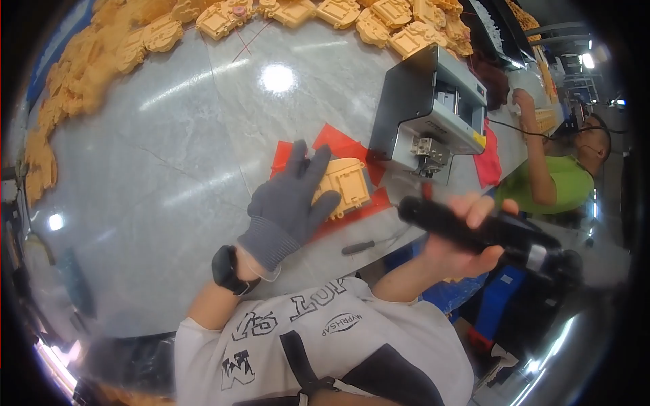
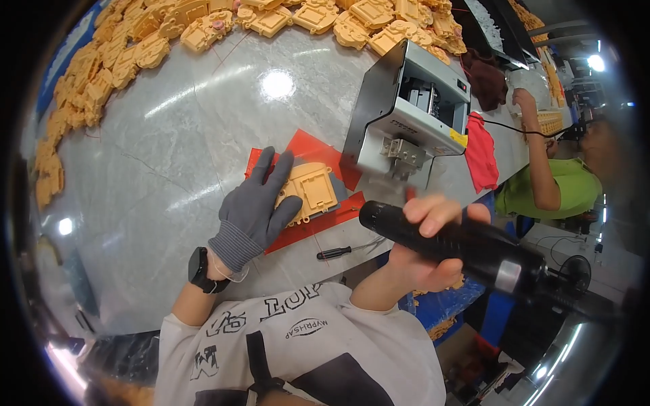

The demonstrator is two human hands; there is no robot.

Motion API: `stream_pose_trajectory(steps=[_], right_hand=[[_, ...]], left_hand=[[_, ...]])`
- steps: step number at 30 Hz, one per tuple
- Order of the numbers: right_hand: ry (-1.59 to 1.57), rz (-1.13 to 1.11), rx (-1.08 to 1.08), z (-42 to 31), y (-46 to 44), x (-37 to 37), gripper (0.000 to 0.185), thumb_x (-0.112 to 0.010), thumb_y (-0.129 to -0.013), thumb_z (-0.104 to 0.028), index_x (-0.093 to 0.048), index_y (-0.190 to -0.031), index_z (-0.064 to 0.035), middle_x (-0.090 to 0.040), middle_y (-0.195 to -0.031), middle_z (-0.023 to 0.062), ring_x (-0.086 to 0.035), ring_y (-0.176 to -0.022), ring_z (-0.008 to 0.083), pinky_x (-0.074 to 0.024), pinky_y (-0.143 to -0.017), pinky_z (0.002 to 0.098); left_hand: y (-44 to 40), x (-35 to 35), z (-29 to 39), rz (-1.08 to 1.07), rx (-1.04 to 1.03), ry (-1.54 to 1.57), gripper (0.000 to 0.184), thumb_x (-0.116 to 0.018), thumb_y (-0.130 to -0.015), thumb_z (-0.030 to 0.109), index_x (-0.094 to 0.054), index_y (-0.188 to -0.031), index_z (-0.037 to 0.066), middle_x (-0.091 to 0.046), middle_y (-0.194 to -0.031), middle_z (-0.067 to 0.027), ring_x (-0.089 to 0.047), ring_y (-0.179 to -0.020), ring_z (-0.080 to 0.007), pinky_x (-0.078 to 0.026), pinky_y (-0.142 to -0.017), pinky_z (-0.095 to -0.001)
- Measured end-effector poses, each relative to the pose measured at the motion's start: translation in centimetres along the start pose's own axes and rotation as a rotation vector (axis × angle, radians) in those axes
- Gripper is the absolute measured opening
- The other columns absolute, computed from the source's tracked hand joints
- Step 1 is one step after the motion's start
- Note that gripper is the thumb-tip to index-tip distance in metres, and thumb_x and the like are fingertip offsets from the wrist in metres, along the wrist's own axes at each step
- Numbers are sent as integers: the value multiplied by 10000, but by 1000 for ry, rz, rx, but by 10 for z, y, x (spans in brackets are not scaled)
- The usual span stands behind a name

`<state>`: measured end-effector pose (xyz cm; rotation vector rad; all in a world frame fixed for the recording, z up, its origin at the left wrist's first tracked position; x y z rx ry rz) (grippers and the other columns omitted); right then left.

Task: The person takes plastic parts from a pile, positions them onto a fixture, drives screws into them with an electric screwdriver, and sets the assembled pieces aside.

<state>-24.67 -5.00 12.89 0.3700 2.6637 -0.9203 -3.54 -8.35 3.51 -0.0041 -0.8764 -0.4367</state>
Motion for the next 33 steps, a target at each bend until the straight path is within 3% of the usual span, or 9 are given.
stream_pose_trajectory(steps=[2,5,8,9,10,13,19,22,33], right_hand=[[40,-48,38,0,-11,-20,655,-617,-793,-423,-355,-1261,-48,-528,-779,87,-519,-724,242,-430,-658,332],[-122,-433,-117,10,-22,-61,672,-660,-780,-353,-310,-1278,-69,-492,-816,55,-497,-752,193,-394,-694,341],[-296,-421,-159,24,-26,-80,695,-701,-758,-283,-315,-1263,-1,-552,-792,110,-565,-644,226,-454,-657,355],[-259,-366,-203,30,-26,-84,723,-703,-756,-319,-308,-1266,7,-552,-768,100,-555,-591,202,-456,-630,345],[-264,-501,-179,37,-26,-90,750,-590,-801,-485,-284,-1316,-34,-495,-789,66,-505,-637,181,-398,-675,355],[-241,-407,-221,47,-27,-99,836,-492,-772,-617,-297,-1313,-10,-500,-778,97,-507,-626,212,-396,-656,380],[-268,-347,-311,55,-26,-106,808,-396,-768,-635,-346,-1276,-8,-506,-762,108,-502,-599,215,-384,-629,365],[-356,-236,-284,60,-27,-106,897,-444,-724,-684,-352,-1183,81,-536,-678,158,-518,-516,228,-427,-514,344],[-294,-240,-250,71,-22,-113,902,-428,-708,-719,-389,-1115,86,-530,-630,157,-505,-467,213,-427,-452,318]], left_hand=[[11,6,-3,355,-106,161,562,-612,-787,328,-444,-1253,63,-431,-1256,-222,-555,-954,-334,-469,-765,-400],[25,6,-9,486,-149,181,498,-668,-744,287,-517,-1154,49,-481,-1193,-189,-532,-948,-317,-441,-807,-392],[26,0,-16,541,-159,333,450,-681,-731,277,-546,-1100,58,-537,-1106,-152,-536,-877,-305,-436,-787,-379],[26,0,-18,547,-154,335,450,-681,-731,277,-546,-1100,58,-537,-1106,-152,-536,-877,-305,-436,-787,-379],[25,-1,-19,531,-148,364,446,-676,-734,286,-548,-1098,62,-555,-1071,-139,-536,-866,-300,-434,-767,-376],[24,0,-22,497,-154,371,447,-672,-729,271,-548,-1103,57,-577,-1023,-125,-537,-854,-284,-429,-750,-366],[28,-1,-27,478,-160,314,461,-653,-732,283,-545,-1118,55,-589,-991,-119,-539,-831,-268,-404,-745,-357],[28,-2,-28,472,-155,329,472,-652,-732,296,-541,-1122,55,-592,-978,-116,-539,-826,-263,-401,-745,-357],[27,-1,-30,544,-186,337,469,-692,-687,300,-547,-1069,69,-584,-916,-92,-546,-755,-282,-431,-650,-380]])
Point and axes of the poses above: each hand's wrist, its own y-axis away from the middle knuckle, its own x-axis out of the back of the hand, z = x × y, the point moved 6 cm from there along -y, towards the middle knuckle
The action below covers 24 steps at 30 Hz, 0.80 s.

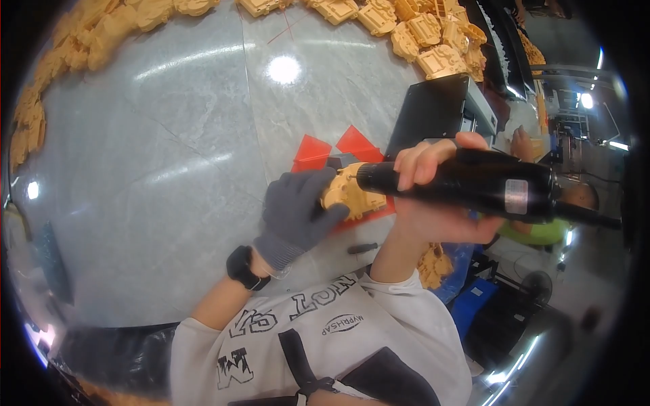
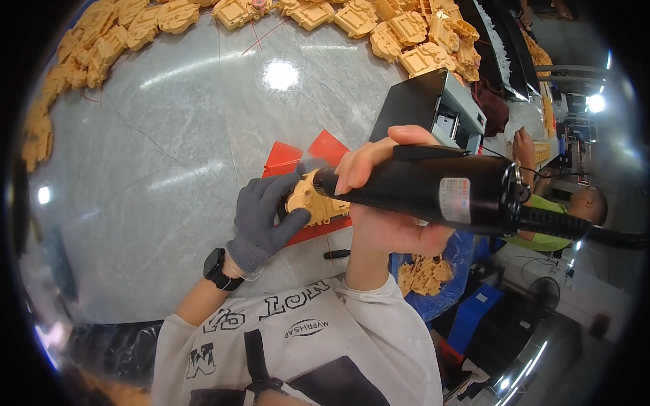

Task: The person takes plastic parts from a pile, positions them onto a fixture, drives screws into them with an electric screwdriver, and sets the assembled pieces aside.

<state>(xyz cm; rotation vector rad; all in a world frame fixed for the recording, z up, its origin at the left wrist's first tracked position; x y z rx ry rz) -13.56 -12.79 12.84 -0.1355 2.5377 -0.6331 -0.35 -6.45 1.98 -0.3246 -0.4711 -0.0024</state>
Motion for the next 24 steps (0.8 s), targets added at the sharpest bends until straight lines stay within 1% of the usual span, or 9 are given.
stream_pose_trajectory(steps=[9,12,14,15,17,18,19,21,24], right_hand=[[-13,-72,-67,7,-1,-4,888,-459,-693,-723,-412,-1050,90,-535,-634,163,-507,-461,214,-438,-447,315],[32,-45,-81,9,-1,-8,872,-516,-680,-701,-420,-1020,95,-535,-648,165,-528,-477,226,-451,-457,317],[39,-103,-77,11,-1,-10,849,-580,-667,-668,-426,-993,101,-535,-695,176,-558,-507,245,-466,-468,318],[41,-104,-79,11,-1,-10,849,-580,-667,-668,-426,-993,101,-535,-695,176,-558,-507,245,-466,-468,318],[81,-110,-115,12,-1,-12,761,-415,-698,-705,-485,-961,6,-524,-618,127,-476,-459,205,-369,-479,307],[58,-80,-118,12,-1,-10,749,-393,-710,-700,-488,-957,1,-524,-617,122,-481,-467,202,-363,-479,308],[57,-83,-121,11,-1,-8,749,-393,-710,-700,-488,-957,1,-524,-617,122,-481,-467,202,-363,-479,308],[-19,-119,-100,10,-3,-5,849,-465,-677,-735,-447,-986,55,-536,-629,168,-512,-464,214,-438,-438,304],[6,-113,-81,7,-2,-4,842,-439,-679,-741,-448,-981,44,-531,-623,167,-499,-456,213,-429,-431,307]], left_hand=[[2,3,2,27,-3,0,465,-700,-678,300,-556,-1054,69,-588,-883,-83,-546,-712,-274,-430,-627,-372],[3,-1,-2,-46,54,-15,541,-692,-693,292,-535,-1160,70,-595,-921,-78,-539,-792,-242,-405,-710,-343],[1,2,0,26,1,3,479,-707,-672,316,-556,-1055,71,-587,-851,-77,-541,-685,-266,-421,-596,-373],[0,2,0,27,2,6,479,-707,-672,316,-556,-1055,71,-587,-851,-77,-541,-685,-266,-421,-596,-373],[0,4,1,28,-7,-7,472,-707,-672,320,-556,-1046,75,-586,-827,-72,-539,-669,-266,-421,-580,-373],[1,4,1,31,-3,-7,472,-707,-672,320,-556,-1046,75,-586,-827,-72,-539,-669,-266,-421,-580,-373],[1,4,1,41,-4,-8,468,-708,-671,322,-555,-1038,77,-585,-819,-70,-538,-661,-265,-420,-574,-372],[1,4,1,58,-8,-15,464,-710,-669,323,-554,-1031,79,-585,-811,-68,-537,-653,-265,-420,-568,-372],[0,4,1,63,-18,-12,457,-713,-664,323,-557,-1018,79,-582,-799,-68,-538,-648,-264,-421,-563,-372]])
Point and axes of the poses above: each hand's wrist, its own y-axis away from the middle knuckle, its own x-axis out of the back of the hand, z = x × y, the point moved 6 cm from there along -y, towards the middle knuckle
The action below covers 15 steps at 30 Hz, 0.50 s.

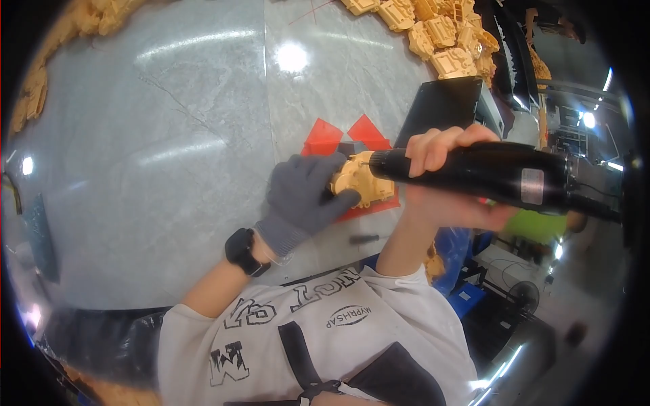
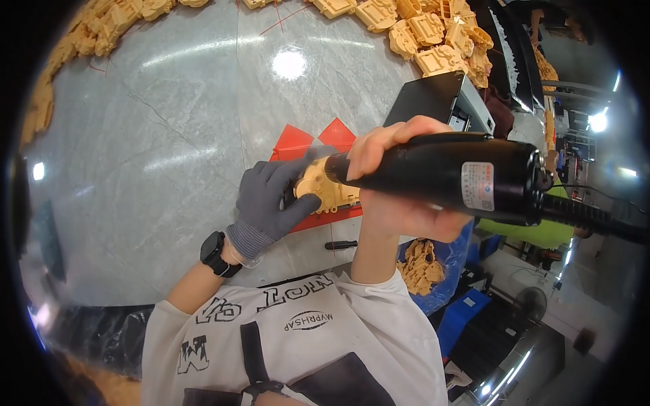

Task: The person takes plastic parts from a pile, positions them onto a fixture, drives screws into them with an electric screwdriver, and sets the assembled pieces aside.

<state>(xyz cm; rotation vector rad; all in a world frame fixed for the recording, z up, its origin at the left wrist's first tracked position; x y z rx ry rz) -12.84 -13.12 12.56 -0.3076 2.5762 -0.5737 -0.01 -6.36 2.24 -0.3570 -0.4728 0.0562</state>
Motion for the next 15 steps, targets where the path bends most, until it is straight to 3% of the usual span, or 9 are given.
stream_pose_trajectory(steps=[2,4,6,8,10,15], right_hand=[[4,7,0,-1,-1,-1,840,-441,-678,-740,-447,-979,44,-530,-625,166,-498,-458,216,-428,-431,306],[29,-4,-40,0,-4,-5,745,-360,-730,-701,-497,-952,-4,-514,-597,106,-467,-450,200,-351,-475,308],[11,15,-69,-1,-4,-4,757,-366,-732,-700,-494,-983,2,-513,-605,105,-473,-463,202,-356,-491,307],[-9,31,-98,-2,-4,-2,770,-373,-734,-700,-491,-1013,8,-512,-613,104,-479,-476,203,-362,-507,307],[-23,-10,-119,-5,-2,1,819,-408,-739,-690,-446,-1141,24,-527,-693,122,-508,-556,221,-388,-567,325],[-22,-105,-123,-13,-4,3,881,-442,-744,-682,-361,-1256,30,-534,-799,145,-531,-672,255,-423,-695,393]], left_hand=[[0,1,1,-10,11,3,443,-715,-662,324,-566,-1000,79,-581,-787,-69,-541,-650,-265,-425,-567,-373],[0,1,2,-9,16,4,437,-716,-660,324,-570,-990,78,-580,-783,-70,-543,-652,-266,-427,-570,-373],[1,1,2,-6,18,7,431,-717,-658,325,-574,-980,76,-580,-778,-70,-544,-654,-268,-429,-574,-373],[5,-3,-3,-108,102,25,503,-695,-696,306,-553,-1129,94,-576,-823,-49,-527,-756,-215,-399,-698,-333],[4,-2,-3,-107,99,27,500,-696,-695,309,-555,-1124,96,-576,-822,-48,-526,-760,-213,-398,-700,-332],[6,-2,-3,-106,102,-8,495,-698,-693,316,-559,-1116,100,-577,-825,-47,-525,-765,-209,-396,-704,-330]])
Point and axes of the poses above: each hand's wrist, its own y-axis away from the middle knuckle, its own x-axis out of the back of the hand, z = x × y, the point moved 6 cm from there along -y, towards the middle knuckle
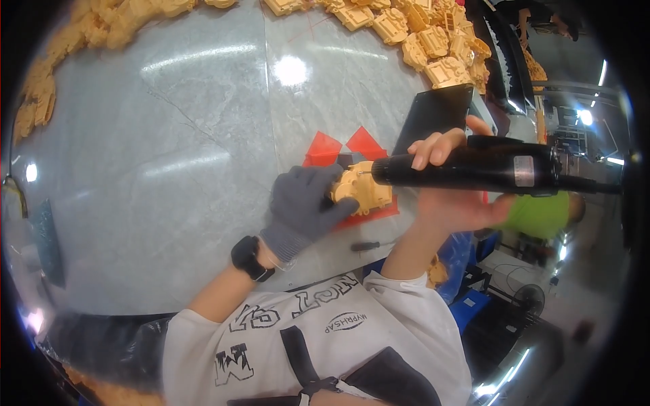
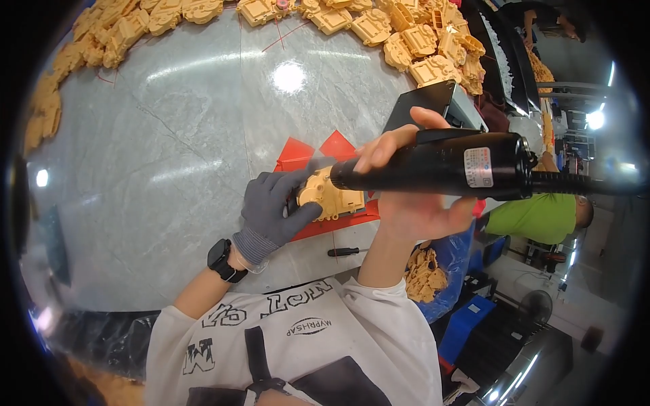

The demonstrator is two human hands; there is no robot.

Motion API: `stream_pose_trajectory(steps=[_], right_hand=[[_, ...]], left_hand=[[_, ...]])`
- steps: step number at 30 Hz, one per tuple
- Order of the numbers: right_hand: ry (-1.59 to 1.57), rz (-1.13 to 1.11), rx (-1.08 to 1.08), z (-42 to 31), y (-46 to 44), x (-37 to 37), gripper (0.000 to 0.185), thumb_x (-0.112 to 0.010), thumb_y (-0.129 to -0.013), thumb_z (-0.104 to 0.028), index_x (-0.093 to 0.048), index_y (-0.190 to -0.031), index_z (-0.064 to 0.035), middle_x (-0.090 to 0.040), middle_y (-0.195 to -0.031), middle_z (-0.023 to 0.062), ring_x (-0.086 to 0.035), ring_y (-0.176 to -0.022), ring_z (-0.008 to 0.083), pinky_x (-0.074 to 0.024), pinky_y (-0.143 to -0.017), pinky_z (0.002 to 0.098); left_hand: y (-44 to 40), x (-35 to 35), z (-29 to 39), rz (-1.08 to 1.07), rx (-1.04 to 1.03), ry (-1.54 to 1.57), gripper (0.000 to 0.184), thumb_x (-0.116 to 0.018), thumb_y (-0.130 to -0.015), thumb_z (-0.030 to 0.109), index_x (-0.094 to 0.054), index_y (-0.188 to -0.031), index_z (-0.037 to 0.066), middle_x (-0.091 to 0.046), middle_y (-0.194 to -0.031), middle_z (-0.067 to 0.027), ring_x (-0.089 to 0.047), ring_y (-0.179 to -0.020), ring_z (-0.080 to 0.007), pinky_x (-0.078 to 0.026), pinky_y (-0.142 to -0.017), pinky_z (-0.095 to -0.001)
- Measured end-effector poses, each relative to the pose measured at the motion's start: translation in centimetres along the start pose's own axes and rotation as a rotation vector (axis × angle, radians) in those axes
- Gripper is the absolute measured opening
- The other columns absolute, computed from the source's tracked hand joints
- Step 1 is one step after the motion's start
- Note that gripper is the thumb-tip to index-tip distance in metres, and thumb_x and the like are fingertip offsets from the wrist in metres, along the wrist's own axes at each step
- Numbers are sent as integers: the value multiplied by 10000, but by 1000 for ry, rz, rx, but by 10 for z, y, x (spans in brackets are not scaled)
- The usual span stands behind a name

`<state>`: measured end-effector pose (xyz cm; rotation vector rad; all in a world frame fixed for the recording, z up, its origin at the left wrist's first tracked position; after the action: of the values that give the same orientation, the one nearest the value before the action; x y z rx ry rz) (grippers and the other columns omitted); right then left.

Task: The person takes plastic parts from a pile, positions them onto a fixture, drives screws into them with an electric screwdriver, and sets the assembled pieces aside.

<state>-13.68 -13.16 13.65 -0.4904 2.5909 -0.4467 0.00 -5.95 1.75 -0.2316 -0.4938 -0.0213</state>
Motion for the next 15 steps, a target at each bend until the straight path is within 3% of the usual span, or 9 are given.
stream_pose_trajectory(steps=[6,8,11,13,15], right_hand=[[-21,-74,-37,1,-4,-6,882,-449,-731,-699,-392,-1226,28,-534,-793,134,-532,-700,256,-424,-762,419],[-43,-89,-52,2,-5,-8,875,-451,-725,-705,-410,-1206,25,-533,-783,130,-529,-694,249,-423,-759,412],[-25,-78,-73,4,-7,-12,834,-453,-719,-704,-447,-1145,13,-523,-750,115,-510,-665,226,-413,-720,387],[-64,56,-17,4,-9,-9,878,-414,-693,-717,-439,-1069,76,-540,-674,172,-502,-531,216,-411,-544,336],[-43,14,-44,4,-8,-8,832,-440,-704,-700,-446,-1082,41,-523,-701,134,-494,-582,207,-396,-602,340]], left_hand=[[-1,-1,0,-7,0,-21,497,-699,-691,327,-562,-1114,106,-579,-838,-48,-528,-765,-214,-397,-703,-332],[-4,6,6,115,-82,-9,391,-727,-653,319,-579,-916,72,-583,-792,-76,-540,-649,-262,-424,-565,-369],[-5,7,6,90,-80,-1,390,-729,-649,320,-579,-916,78,-585,-791,-73,-541,-645,-260,-424,-560,-368],[-5,7,6,102,-83,1,389,-730,-647,321,-579,-916,82,-587,-794,-71,-541,-643,-259,-425,-559,-367],[-5,8,6,116,-84,3,388,-731,-646,321,-579,-915,87,-589,-796,-69,-541,-641,-257,-426,-559,-367]])
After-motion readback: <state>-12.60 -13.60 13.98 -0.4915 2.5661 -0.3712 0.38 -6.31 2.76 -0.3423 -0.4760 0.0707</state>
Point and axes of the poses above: each hand's wrist, its own y-axis away from the middle knuckle, its own x-axis out of the back of the hand, z = x × y, the point moved 6 cm from there along -y, towards the middle knuckle
